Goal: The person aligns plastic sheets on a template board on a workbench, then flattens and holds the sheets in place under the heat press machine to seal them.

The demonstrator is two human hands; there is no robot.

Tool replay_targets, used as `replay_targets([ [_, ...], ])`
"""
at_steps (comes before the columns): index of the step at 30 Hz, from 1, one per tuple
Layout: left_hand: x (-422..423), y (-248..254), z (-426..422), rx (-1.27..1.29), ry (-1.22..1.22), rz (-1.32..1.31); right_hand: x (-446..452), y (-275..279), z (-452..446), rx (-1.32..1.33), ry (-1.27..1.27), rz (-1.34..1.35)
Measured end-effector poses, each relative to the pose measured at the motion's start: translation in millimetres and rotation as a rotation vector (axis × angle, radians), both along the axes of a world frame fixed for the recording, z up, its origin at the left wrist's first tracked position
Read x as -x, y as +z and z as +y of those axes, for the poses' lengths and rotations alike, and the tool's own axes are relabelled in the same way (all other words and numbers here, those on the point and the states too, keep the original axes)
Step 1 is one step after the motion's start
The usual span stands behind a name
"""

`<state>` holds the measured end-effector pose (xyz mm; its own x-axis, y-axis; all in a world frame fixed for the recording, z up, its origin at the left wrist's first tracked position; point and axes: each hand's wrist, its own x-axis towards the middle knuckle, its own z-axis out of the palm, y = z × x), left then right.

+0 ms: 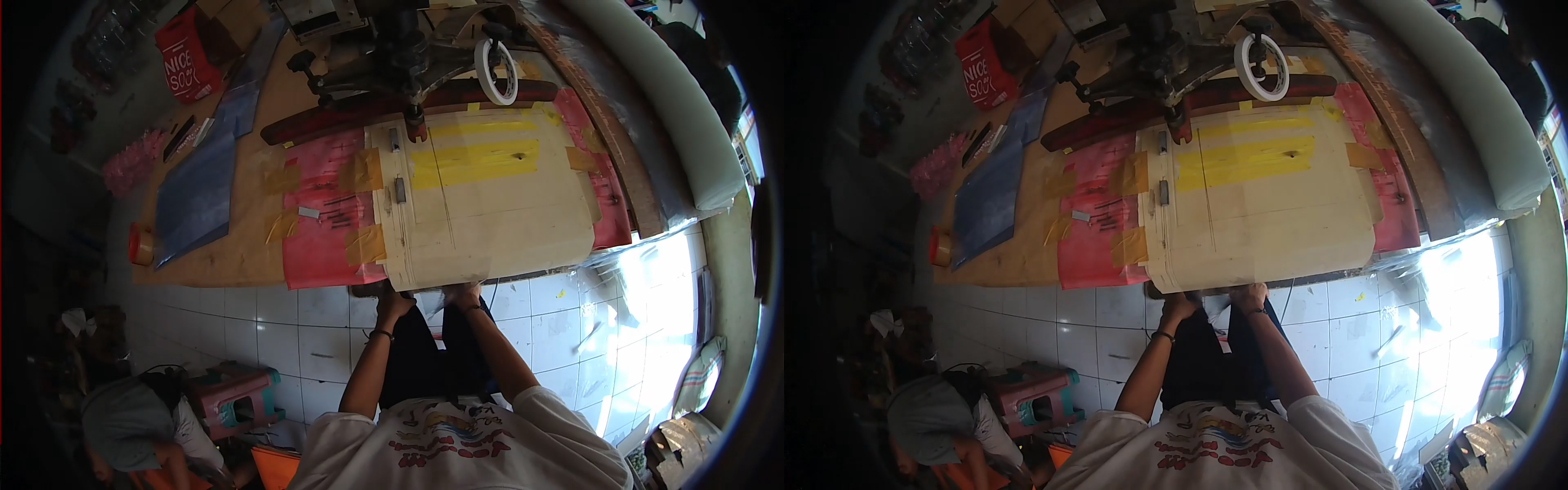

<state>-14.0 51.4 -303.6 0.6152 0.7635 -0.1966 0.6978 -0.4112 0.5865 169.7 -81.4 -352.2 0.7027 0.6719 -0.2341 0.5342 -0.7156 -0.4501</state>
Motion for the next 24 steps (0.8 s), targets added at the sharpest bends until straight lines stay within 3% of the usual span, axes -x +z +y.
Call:
replay_targets([
  [7,10,30,-16,0.289,0.145,0.318,9,-6,-2,0.147,-0.039,-0.139],
  [11,43,34,-54,0.094,0.097,0.387,6,-23,-3,0.192,-0.019,-0.097],
  [13,58,76,-76,0.064,0.049,0.430,8,-6,-10,0.324,0.052,-0.077],
  [16,59,168,-76,0.297,-0.255,0.677,11,8,-6,0.108,-0.122,-0.077],
  [18,45,240,-68,0.611,-0.417,0.674,-4,-7,0,0.165,-0.035,0.031],
  [20,55,278,-87,0.635,-0.544,-0.160,-12,-7,-5,0.151,0.029,0.114],
  [24,31,395,-105,0.610,-0.883,-0.928,-24,39,-19,-0.068,0.006,0.195],
])
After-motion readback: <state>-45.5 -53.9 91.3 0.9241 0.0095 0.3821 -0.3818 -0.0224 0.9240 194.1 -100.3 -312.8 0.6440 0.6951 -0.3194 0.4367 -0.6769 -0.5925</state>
